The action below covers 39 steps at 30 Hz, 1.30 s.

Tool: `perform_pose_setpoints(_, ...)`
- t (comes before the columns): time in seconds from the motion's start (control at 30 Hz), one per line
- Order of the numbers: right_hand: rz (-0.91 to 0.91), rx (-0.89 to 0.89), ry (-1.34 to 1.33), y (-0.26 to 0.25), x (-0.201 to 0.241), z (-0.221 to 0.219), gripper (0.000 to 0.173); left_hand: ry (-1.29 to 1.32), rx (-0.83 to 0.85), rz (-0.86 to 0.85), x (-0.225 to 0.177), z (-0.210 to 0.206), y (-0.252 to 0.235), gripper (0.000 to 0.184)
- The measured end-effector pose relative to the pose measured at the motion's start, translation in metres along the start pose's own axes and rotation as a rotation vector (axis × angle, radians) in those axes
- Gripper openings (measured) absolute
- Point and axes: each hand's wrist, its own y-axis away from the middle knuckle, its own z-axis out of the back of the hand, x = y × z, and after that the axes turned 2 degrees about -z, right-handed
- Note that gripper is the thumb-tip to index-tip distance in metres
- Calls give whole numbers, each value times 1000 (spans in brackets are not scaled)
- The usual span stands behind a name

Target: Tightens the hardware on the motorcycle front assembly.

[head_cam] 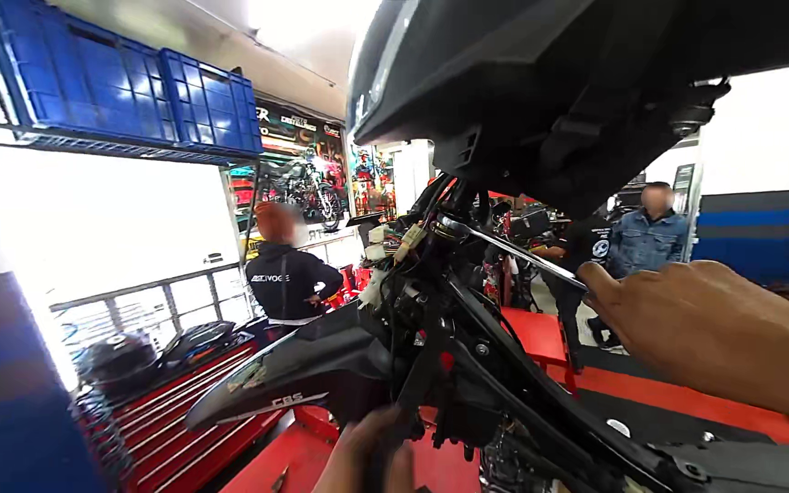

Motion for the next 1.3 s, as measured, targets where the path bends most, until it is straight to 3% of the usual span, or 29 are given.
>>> perform_pose_setpoints(0.1, 6, 23, -9, -1, 0, 4, 28, -118, -177, -108, -15, -50, -41, 27)
perform_pose_setpoints(0.2, 19, 27, -15, -1, -1, 4, 31, -222, -271, -79, -20, -84, -62, 24)
perform_pose_setpoints(0.3, 25, 21, -16, -1, -1, 4, 41, -312, -345, -16, -21, -98, -70, 25)
perform_pose_setpoints(0.4, 39, 13, -21, -2, -2, 4, 29, -333, -403, 18, -21, -103, -76, 26)
perform_pose_setpoints(0.67, 61, 11, -21, -5, -4, 3, 31, -440, -338, 72, -31, -104, -97, 28)
perform_pose_setpoints(0.87, 91, -21, -9, -4, -6, 2, 33, -711, -86, 133, -54, -112, -111, 37)
perform_pose_setpoints(1.1, 80, 14, -15, -5, -5, 4, 31, -535, -63, 70, -57, -77, -124, 31)
perform_pose_setpoints(1.3, 103, -40, -15, -5, -6, -1, 29, -356, 14, 196, -65, -112, -111, 41)
